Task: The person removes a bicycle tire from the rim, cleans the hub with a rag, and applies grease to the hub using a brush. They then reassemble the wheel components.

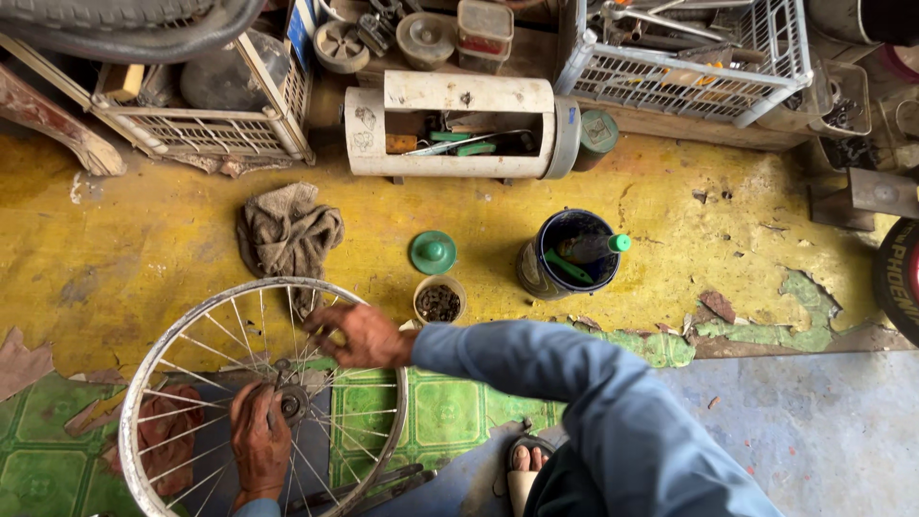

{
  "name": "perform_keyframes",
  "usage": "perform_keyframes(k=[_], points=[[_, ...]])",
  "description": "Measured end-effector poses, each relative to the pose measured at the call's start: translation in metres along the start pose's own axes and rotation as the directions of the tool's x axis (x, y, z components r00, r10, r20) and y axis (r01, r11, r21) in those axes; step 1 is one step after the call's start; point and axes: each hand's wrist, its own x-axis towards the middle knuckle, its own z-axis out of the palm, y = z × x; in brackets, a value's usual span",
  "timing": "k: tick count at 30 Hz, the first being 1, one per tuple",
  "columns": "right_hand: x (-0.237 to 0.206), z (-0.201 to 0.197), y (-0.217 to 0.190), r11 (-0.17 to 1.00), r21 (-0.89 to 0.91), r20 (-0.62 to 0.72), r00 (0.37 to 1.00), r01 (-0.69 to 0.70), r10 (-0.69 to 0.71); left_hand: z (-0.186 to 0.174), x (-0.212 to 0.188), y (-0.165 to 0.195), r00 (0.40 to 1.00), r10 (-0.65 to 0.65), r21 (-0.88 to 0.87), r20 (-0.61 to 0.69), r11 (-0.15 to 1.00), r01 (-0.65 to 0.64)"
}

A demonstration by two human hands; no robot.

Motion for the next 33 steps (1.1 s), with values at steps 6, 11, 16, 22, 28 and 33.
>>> perform_keyframes(k=[6, 11, 16, 22, 28, 33], points=[[-0.024, -0.18, 0.041, 0.986, -0.116, -0.164, 0.982, -0.116, 0.096, 0.006, 0.001, -0.004, 1.0, 0.009, 0.015, -0.027, 1.0, -0.009], [-0.069, -0.373, 0.124, 0.876, -0.372, -0.674, 0.739, -0.307, -0.028, 0.021, 0.011, -0.014, 0.999, -0.014, 0.044, -0.036, 0.999, 0.016], [-0.12, -0.531, 0.194, 0.666, -0.467, -0.857, 0.485, -0.583, -0.176, 0.026, 0.031, -0.011, 0.998, 0.033, 0.025, -0.057, 0.999, -0.031], [-0.139, -0.599, 0.245, 0.455, -0.431, -0.839, 0.531, -0.779, 0.115, 0.025, 0.05, -0.001, 0.998, 0.057, 0.012, -0.039, 0.998, -0.057], [-0.114, -0.615, 0.287, 0.275, -0.483, -0.709, 0.556, -0.831, 0.434, 0.025, 0.054, 0.001, 0.999, 0.046, 0.003, -0.026, 0.999, -0.046], [-0.109, -0.628, 0.308, 0.143, -0.447, -0.598, 0.414, -0.883, 0.686, 0.032, 0.054, 0.006, 1.0, 0.022, -0.05, 0.009, 0.999, -0.021]])
